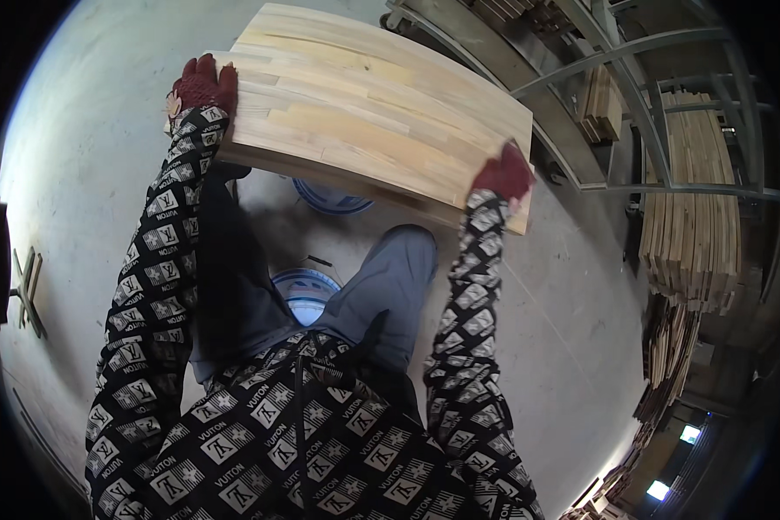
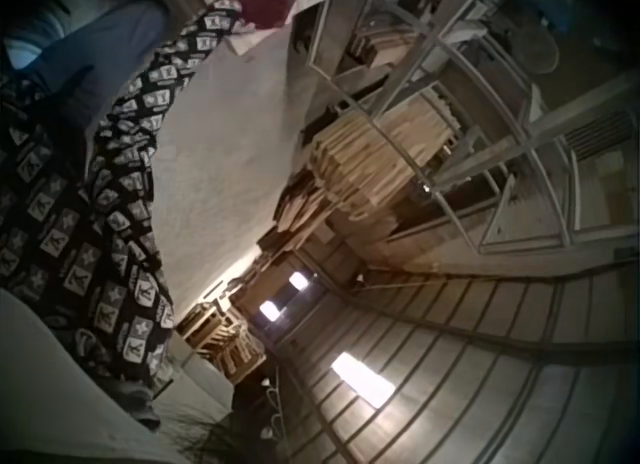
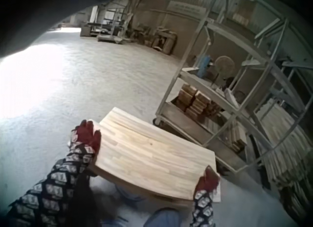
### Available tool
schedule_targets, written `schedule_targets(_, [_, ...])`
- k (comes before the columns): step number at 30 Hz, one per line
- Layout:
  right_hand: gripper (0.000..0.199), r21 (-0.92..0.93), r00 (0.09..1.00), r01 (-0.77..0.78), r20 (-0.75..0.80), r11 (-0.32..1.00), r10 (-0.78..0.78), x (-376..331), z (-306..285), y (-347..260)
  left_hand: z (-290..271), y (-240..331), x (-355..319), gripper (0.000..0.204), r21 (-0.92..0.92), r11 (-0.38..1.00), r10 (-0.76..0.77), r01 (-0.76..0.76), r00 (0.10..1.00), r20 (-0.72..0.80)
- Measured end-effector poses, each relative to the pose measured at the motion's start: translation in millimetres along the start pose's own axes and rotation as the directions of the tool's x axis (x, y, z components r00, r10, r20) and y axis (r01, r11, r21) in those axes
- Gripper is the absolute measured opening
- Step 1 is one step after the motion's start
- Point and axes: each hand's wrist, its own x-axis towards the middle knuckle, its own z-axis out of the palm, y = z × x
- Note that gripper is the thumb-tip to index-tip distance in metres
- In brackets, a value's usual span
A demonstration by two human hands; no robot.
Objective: Sanding a wooden board manually with a piece of sandpaper.
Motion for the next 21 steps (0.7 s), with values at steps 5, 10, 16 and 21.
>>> schedule_targets(5, [0.064,0.043,0.860,0.508,0.033,0.860,-0.509,-77.4,35.4,-193.6,3.2,-0.6,3.7,0.063,0.003,1.000,-0.002,0.002,0.999,-0.041])
schedule_targets(10, [0.069,0.318,0.700,0.628,0.168,0.710,-0.694,-114.6,39.4,-224.0,15.9,-7.8,8.2,0.057,-0.070,0.997,0.037,-0.042,0.997,-0.074])
schedule_targets(16, [0.049,0.238,0.899,0.438,-0.136,0.867,-0.417,-76.0,-11.9,-34.2,20.5,-12.8,8.5,0.055,-0.119,0.990,0.056,-0.069,0.992,-0.111])
schedule_targets(21, [0.045,-0.002,0.971,0.205,-0.127,0.979,-0.203,-45.6,-33.7,42.3,13.0,-7.3,6.2,0.057,-0.079,0.996,0.032,-0.040,0.994,-0.103])
